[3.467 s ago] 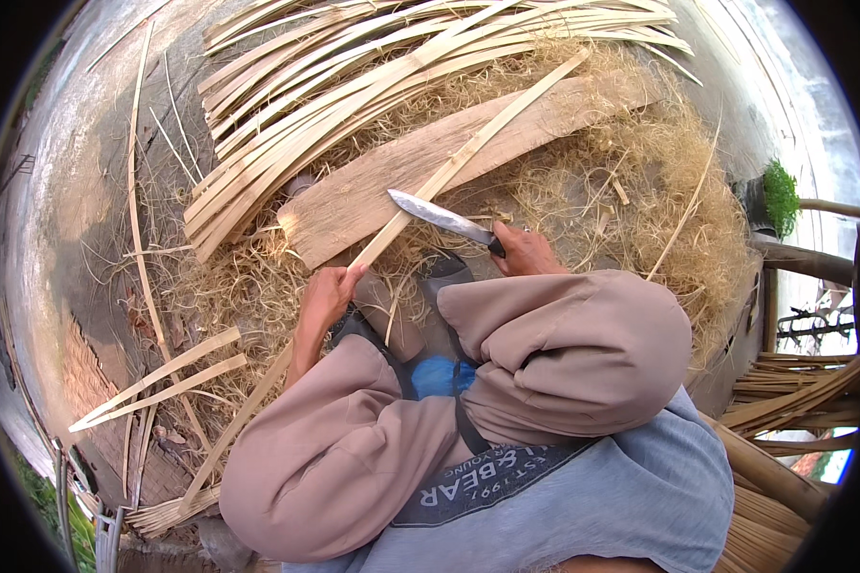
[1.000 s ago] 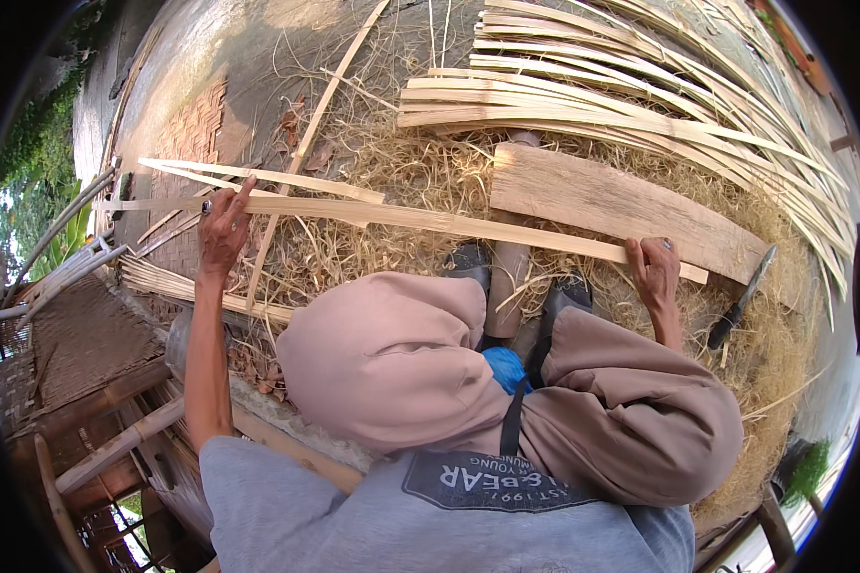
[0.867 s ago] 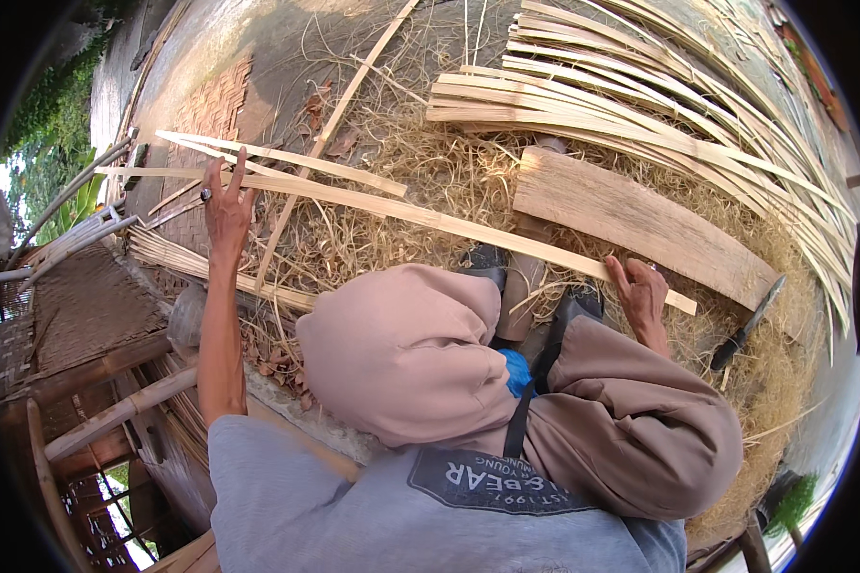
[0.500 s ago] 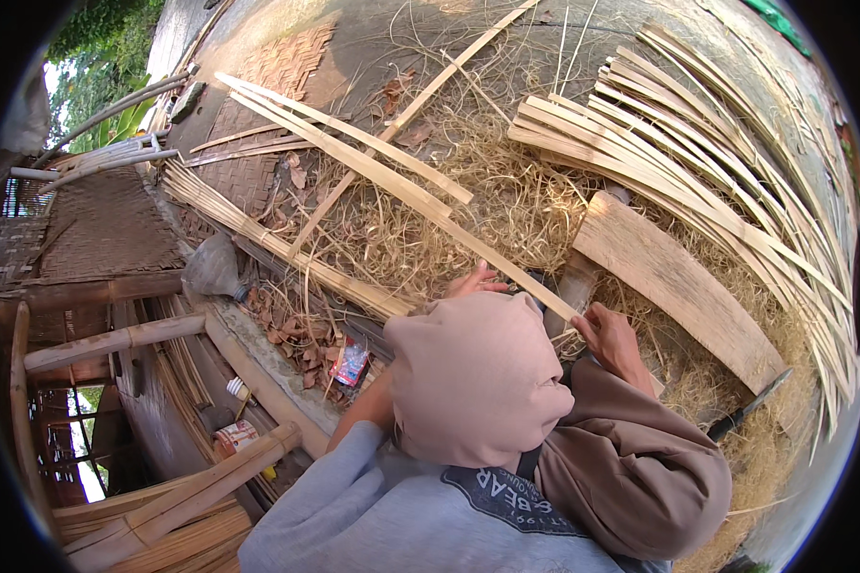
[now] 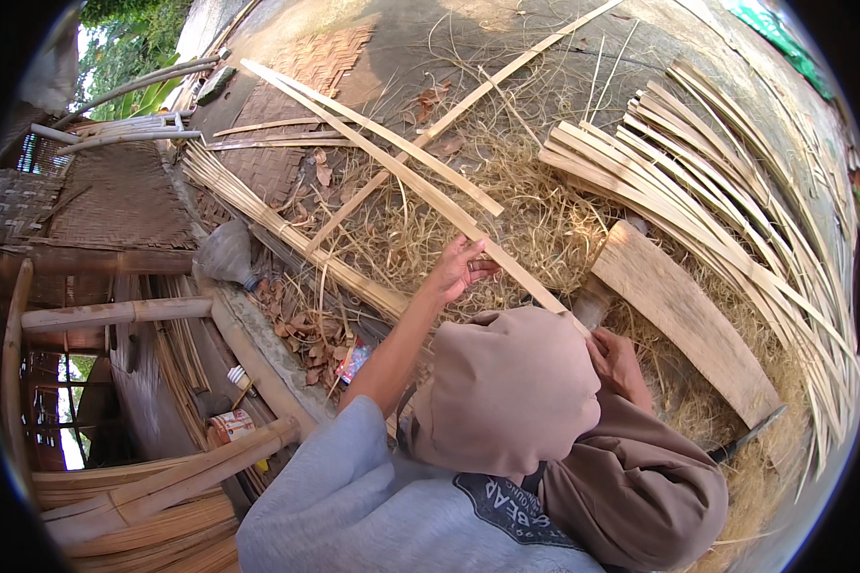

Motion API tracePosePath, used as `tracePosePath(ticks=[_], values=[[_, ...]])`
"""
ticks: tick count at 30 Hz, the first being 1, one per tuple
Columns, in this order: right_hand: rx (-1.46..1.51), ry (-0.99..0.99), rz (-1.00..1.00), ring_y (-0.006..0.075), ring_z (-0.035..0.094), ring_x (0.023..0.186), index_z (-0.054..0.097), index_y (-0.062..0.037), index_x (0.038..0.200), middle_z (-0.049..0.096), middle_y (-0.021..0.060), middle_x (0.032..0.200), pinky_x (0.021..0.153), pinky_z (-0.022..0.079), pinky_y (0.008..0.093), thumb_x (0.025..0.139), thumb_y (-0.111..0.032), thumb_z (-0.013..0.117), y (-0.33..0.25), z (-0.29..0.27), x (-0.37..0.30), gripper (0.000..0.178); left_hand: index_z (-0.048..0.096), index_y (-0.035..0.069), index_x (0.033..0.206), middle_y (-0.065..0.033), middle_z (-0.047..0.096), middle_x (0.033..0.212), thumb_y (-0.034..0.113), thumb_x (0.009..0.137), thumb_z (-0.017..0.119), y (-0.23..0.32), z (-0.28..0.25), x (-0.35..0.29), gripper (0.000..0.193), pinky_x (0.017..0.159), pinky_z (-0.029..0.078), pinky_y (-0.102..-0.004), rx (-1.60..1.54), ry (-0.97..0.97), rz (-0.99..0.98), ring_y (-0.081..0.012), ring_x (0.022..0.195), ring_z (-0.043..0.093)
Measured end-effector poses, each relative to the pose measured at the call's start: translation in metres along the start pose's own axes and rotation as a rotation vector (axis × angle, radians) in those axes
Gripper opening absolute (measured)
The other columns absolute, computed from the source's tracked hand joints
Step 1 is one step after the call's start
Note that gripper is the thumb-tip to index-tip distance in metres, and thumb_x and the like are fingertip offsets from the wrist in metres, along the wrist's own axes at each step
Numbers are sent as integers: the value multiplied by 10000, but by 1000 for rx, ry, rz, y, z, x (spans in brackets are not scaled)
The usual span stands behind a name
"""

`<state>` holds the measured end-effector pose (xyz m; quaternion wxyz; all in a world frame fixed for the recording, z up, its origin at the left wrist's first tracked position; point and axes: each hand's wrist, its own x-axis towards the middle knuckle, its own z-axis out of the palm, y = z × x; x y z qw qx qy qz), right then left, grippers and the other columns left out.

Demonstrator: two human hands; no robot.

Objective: The person sits on the ground and uses a knife to split long bamboo strips into thinner slats. They repeatedly position a strip on a wooden board, strike it with the knife to split it, and then set the resulting slats aside.

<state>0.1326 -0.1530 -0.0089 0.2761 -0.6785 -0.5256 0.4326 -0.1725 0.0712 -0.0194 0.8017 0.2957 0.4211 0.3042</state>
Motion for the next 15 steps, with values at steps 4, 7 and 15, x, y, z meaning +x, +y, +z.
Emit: tracePosePath(ticks=[4, 7, 15], values=[[-11, -90, 23, 448, 564, 641, 657, 18, 872, 580, 244, 681, 598, 436, 474, 998, -328, 660, -31, -3, 12, 369, 485, 73, 1354, -126, 636, 1226, 213, 1054, 611, -26, 1, -5, 355, 905, 632, -414, -133, 52, -66, -276, 1032, 712], [-70, -28, -35, 446, 538, 605, 667, 24, 851, 576, 251, 657, 577, 427, 469, 1004, -298, 650, -31, -6, 18, 357, 513, 77, 1364, -116, 623, 1277, 258, 1058, 608, -50, 30, -20, 368, 918, 611, -404, -153, -56, -262, -245, 1100, 681], [51, 54, 6, 369, 664, 637, 729, -16, 1019, 629, 239, 688, 597, 479, 439, 1031, -290, 609, -22, 9, 27, 299, 549, 55, 1346, -120, 702, 1200, 190, 1043, 635, -97, 89, -24, 343, 864, 631, -363, 60, -210, -55, -201, 983, 725]])
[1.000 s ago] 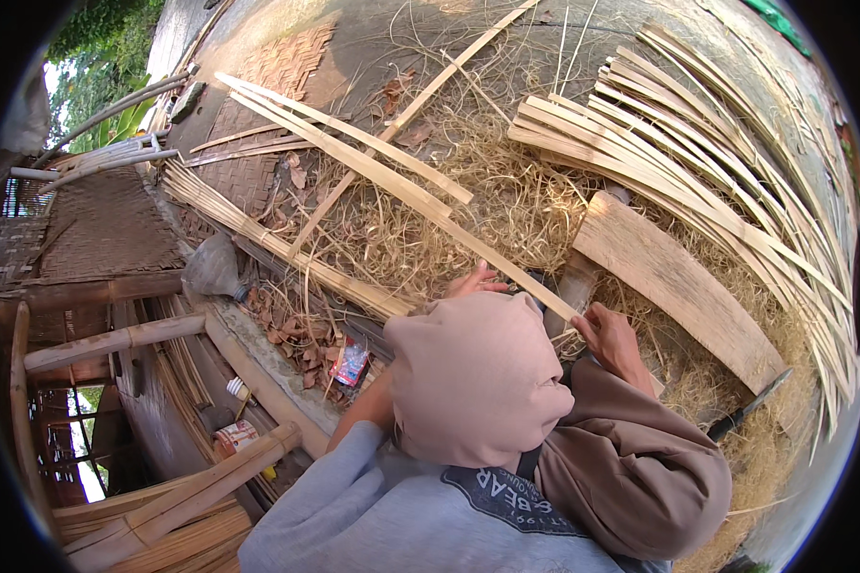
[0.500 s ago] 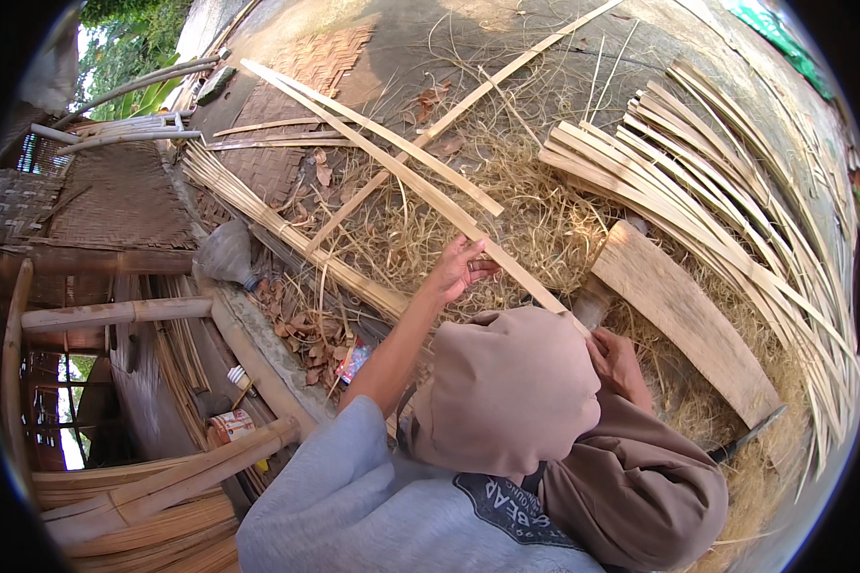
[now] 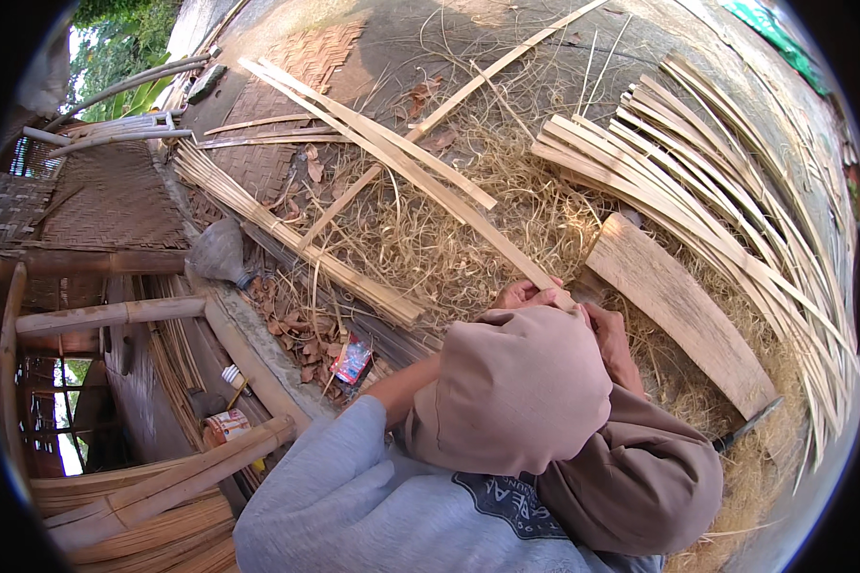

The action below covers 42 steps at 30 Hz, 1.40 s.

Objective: The person sits on the ground and uses a knife to split long bamboo strips into thinner slats. They repeatedly position a strip on a wooden board, strike it with the knife to split it, and then set the resulting slats aside.

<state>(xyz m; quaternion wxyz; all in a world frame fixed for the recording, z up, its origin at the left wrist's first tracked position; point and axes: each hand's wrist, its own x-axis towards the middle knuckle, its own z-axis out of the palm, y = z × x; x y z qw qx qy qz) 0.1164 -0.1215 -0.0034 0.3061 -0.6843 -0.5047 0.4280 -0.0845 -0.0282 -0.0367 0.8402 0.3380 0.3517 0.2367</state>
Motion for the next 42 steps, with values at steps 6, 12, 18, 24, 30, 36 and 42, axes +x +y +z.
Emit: tracePosePath(ticks=[6, 12, 18, 24, 30, 36, 42], values=[[10, 251, -152, 295, 715, 778, 657, -68, 1298, 730, 188, 916, 729, 555, 380, 1062, -310, 567, -13, -14, -8, 350, 529, 26, 1319, -152, 654, 1149, 164, 1037, 627, 56, -34, 23, 329, 856, 648, -432, -149, 189, 37, -293, 991, 721], [280, 208, 66, 148, 693, 793, 694, 12, 1144, 739, 90, 908, 730, 546, 309, 1071, -338, 587, 9, -18, -27, 373, 588, 35, 1240, -137, 650, 1119, 156, 984, 711, 132, -168, 68, 308, 877, 645, -425, -103, 504, 2, -294, 990, 690], [366, 309, 184, 138, 683, 772, 714, 9, 1104, 742, 93, 900, 693, 527, 304, 1075, -376, 570, 19, -25, -39, 413, 603, 55, 1227, -118, 673, 1089, 183, 994, 709, 168, -241, 103, 286, 833, 624, -424, -112, 745, 104, -276, 937, 692], [350, 308, 209, 130, 679, 744, 718, 20, 1086, 743, 100, 900, 681, 524, 289, 1082, -347, 560, 22, -30, -46, 399, 628, 31, 1211, -150, 702, 1057, 123, 975, 724, 177, -250, 121, 271, 813, 636, -428, -75, 779, 163, -282, 895, 722], [272, 470, 149, 140, 682, 806, 707, 25, 1111, 743, 118, 976, 753, 549, 283, 1075, -239, 589, 33, -47, -49, 292, 565, 65, 1438, -161, 689, 1242, 286, 1004, 663, 170, -203, 112, 497, 933, 534, -391, 886, 1169, 420, -291, 1105, 669], [-469, 1246, 273, 341, 617, 1146, 660, -27, 1214, 627, 192, 1230, 948, 508, 428, 1000, -169, 619, 109, -141, -127, 260, 666, 2, 1303, -107, 726, 1169, 294, 1008, 680, 193, -34, 157, 414, 986, 494, -308, 1210, 185, 389, -150, 1121, 656], [-559, 1366, 1066, 454, 534, 1278, 434, -71, 1458, 453, 269, 1451, 1016, 480, 501, 926, -264, 674, 236, -182, -247, 614, 506, 106, 1475, -223, 533, 1455, 241, 968, 681, 149, -3, 227, 553, 1091, 459, -494, 1854, -67, 709, -409, 1288, 561]])
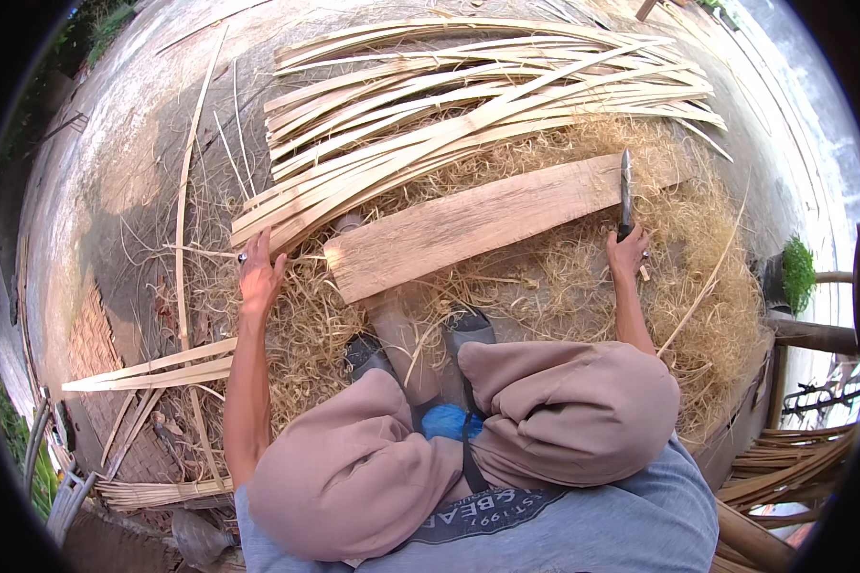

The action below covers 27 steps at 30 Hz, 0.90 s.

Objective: The person sits on the ground and uses a knife to split long bamboo strips into thinner slats. They repeatedly position a strip on a wooden board, strike it with the knife to split it, and then set the resulting slats aside.

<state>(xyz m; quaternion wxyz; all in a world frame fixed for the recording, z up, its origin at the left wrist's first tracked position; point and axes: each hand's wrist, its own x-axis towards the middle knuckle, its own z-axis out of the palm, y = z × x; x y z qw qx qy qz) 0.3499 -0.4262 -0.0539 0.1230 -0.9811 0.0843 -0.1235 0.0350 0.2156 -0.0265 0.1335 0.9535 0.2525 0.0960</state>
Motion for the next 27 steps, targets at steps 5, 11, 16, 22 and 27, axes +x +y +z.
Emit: tracePosePath(ticks=[5, 11, 16, 22, 27], values=[[169, -233, -50, 537, 632, 1058, 431, -28, 1417, 583, 342, 1248, 953, 507, 547, 920, -255, 664, 85, 7, 20, 594, 582, 98, 1376, -177, 610, 1300, 223, 945, 697, 12, 32, 16, 463, 1015, 477, -532, 112, -80, -56, -408, 1148, 625], [337, -134, 31, 429, 668, 972, 511, 8, 1292, 659, 287, 1074, 859, 550, 503, 941, -322, 644, 38, 22, 16, 501, 650, 110, 1172, -156, 685, 1063, 207, 903, 725, -20, 5, -3, 296, 912, 511, -504, 195, 8, 135, -349, 999, 658], [1524, -564, 675, 222, 665, 660, 525, -38, 1191, 651, 133, 893, 566, 577, 365, 995, -356, 661, 57, -48, 8, 397, 672, 62, 1067, -175, 705, 944, 279, 843, 800, 51, -52, 14, 337, 810, 529, -457, 62, -114, 37, -364, 884, 680], [1422, -266, 1015, 197, 586, 551, 512, -80, 1127, 606, 102, 793, 488, 542, 353, 1028, -362, 644, 172, -70, -29, 327, 679, 63, 945, -60, 701, 835, 294, 788, 871, 78, -95, 15, 339, 683, 536, -363, -237, 19, -28, -194, 732, 665], [1366, -79, 1056, 228, 579, 541, 493, -77, 1036, 564, 98, 688, 488, 536, 375, 1062, -489, 526, 215, -70, -47, 414, 652, 40, 900, -25, 640, 782, 285, 873, 851, 125, -85, -6, 317, 549, 502, -268, -602, -300, -37, -100, 641, 619]])
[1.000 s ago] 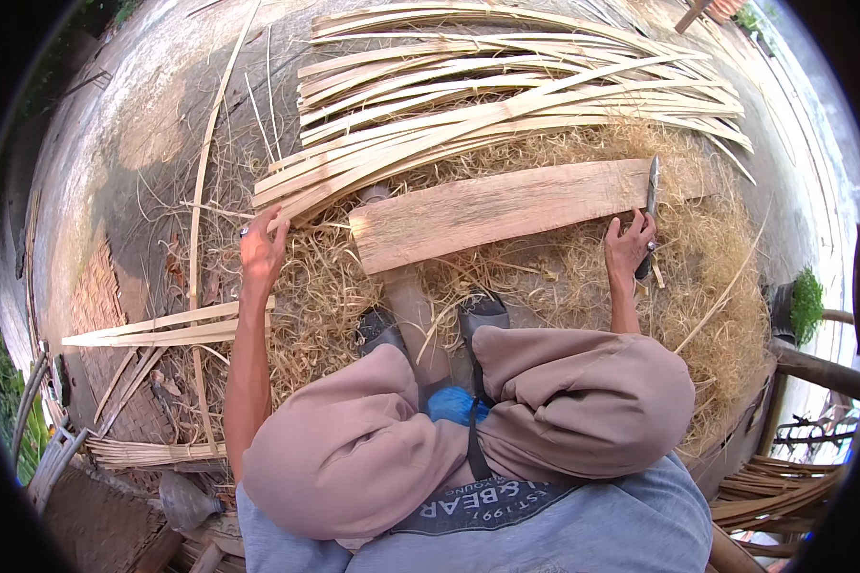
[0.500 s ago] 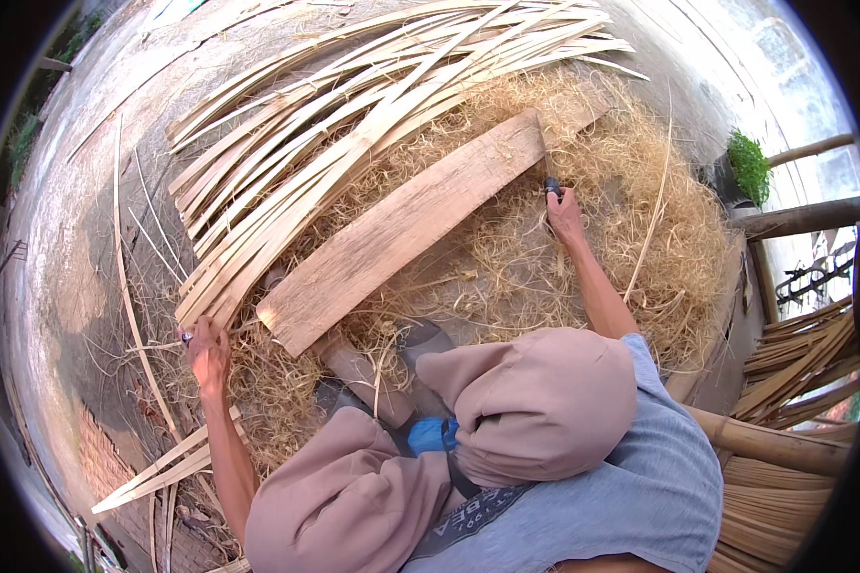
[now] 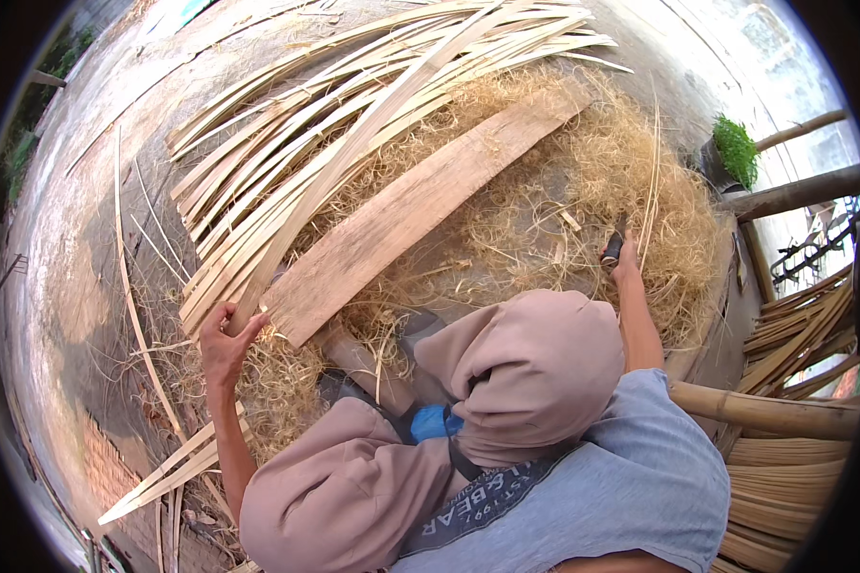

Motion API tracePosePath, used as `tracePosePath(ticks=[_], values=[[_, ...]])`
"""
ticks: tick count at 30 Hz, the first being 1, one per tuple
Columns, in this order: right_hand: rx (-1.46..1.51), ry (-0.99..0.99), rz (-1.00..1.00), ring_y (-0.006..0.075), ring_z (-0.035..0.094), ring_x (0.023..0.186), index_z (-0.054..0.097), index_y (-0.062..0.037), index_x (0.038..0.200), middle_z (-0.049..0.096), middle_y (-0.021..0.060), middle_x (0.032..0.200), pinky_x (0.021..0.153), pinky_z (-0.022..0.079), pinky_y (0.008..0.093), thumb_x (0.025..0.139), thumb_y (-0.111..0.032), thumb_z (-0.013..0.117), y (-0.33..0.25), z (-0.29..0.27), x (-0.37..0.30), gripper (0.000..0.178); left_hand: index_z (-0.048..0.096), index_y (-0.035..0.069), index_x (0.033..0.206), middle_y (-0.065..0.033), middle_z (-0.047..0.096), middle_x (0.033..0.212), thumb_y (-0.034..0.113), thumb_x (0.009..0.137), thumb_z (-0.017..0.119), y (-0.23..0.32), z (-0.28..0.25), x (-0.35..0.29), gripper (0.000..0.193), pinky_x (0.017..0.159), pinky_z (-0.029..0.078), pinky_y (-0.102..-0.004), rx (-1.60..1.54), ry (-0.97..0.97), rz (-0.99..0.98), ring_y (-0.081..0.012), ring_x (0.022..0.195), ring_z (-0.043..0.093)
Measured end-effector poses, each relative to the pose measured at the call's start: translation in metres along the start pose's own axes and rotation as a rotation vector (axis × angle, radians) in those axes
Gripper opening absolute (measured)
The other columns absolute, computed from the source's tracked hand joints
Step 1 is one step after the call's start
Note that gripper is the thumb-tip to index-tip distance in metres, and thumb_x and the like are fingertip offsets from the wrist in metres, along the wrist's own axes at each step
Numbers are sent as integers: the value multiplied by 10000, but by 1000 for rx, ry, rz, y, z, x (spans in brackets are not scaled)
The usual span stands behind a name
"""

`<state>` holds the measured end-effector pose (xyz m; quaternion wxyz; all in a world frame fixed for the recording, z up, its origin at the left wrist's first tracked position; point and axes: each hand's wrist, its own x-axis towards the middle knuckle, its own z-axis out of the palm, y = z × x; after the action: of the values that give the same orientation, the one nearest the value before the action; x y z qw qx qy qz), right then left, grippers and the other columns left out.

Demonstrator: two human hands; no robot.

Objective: The person sits on the ground and uses a knife to split long bamboo strips into thinner slats. They repeatedly position a strip on a wooden board, strike it with the knife to split it, and then set the resulting slats aside.

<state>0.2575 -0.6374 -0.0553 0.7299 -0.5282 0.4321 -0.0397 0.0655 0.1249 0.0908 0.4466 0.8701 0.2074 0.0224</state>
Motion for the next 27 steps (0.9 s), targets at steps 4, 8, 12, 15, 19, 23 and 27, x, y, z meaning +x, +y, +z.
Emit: tracePosePath(ticks=[4, 8, 12, 15, 19, 23, 27], values=[[-390, -60, -390, 219, 633, 583, 516, -59, 1071, 589, 100, 726, 498, 546, 379, 1052, -414, 584, 30, 42, -64, 362, 623, 34, 841, -14, 602, 687, 341, 908, 815, -18, 49, -23, 368, 416, 432, -273, -27, -276, -182, -85, 506, 566], [-815, -189, -909, 272, 694, 744, 542, -10, 1228, 651, 141, 878, 654, 572, 412, 997, -368, 664, 43, 100, -130, 443, 654, 35, 850, -21, 634, 648, 356, 937, 775, -54, 84, -51, 354, 423, 416, -259, -144, -371, -315, -84, 476, 541], [-1203, -332, -1272, 345, 707, 832, 590, -15, 1205, 673, 213, 958, 735, 565, 452, 971, -419, 675, 56, 164, -158, 474, 687, 50, 861, -29, 657, 623, 405, 961, 730, -49, 97, -65, 371, 438, 416, -253, -185, -474, -426, -87, 477, 545], [-1427, -481, -1200, 391, 702, 831, 619, 1, 1108, 679, 261, 925, 723, 557, 455, 989, -499, 626, 59, 194, -148, 514, 686, 53, 842, -30, 656, 617, 441, 973, 704, -53, 110, -59, 410, 454, 429, -266, -63, -461, -361, -94, 478, 549], [-1435, -348, -995, 381, 669, 754, 585, -11, 951, 634, 238, 761, 702, 516, 488, 1012, -573, 555, 95, 218, -110, 566, 683, 59, 770, -21, 647, 591, 501, 961, 694, -42, 115, -52, 481, 474, 429, -275, -74, -500, -421, -103, 490, 561], [-1372, -781, -770, 418, 635, 669, 561, -17, 911, 608, 237, 687, 643, 488, 529, 1008, -574, 565, 129, 237, -187, 566, 660, 54, 708, -5, 578, 533, 529, 956, 695, -34, 120, -52, 537, 451, 368, -262, -16, -408, -443, -88, 461, 505], [-1471, -1203, -1006, 387, 646, 670, 562, -16, 880, 627, 203, 696, 659, 515, 513, 1006, -610, 543, 151, 189, -250, 607, 654, 47, 691, 6, 539, 507, 531, 952, 702, -37, 139, -47, 553, 439, 325, -266, -35, -337, -334, -78, 436, 452]])
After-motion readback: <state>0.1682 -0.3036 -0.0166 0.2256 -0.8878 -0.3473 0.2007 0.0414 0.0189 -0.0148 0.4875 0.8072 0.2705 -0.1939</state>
